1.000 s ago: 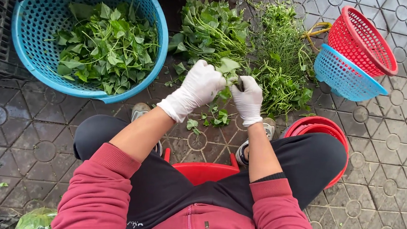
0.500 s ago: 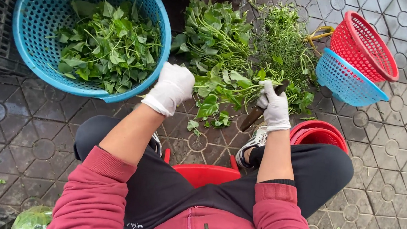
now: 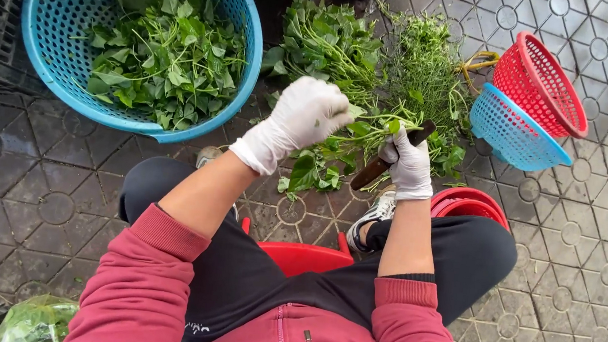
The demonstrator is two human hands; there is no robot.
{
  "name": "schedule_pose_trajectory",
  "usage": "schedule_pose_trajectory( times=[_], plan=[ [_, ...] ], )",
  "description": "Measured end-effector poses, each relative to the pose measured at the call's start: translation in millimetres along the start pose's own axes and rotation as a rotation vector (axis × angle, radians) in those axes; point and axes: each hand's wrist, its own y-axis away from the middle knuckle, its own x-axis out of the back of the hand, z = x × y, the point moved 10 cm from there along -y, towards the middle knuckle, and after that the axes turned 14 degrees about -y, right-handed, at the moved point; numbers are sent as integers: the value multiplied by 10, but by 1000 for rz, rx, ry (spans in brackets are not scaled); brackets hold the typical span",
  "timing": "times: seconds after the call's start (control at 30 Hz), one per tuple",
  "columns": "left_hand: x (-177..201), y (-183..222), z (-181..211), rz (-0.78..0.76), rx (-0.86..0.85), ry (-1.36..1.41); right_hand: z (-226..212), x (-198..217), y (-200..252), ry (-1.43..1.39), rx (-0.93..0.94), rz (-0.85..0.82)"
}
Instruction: Trimming the stems and roots of leafy greens using a knife and sorting them into baskets.
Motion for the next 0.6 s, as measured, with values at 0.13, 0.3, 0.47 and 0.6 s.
schedule_pose_trajectory(
  times=[0.13, 0.3, 0.47, 0.6],
  plan=[
    [-29, -55, -148, 129, -40, -9, 39, 9, -27, 26, 6, -140],
    [-510, 59, -26, -329, 78, 418, 64, -365, 71, 68, -23, -246],
    [-1093, 300, -91, -773, 217, 408, 7, -514, 157, 178, -52, -211],
    [-1188, 400, -385, -789, 299, 236, 77, -338, 155, 526, -104, -3]
  ],
)
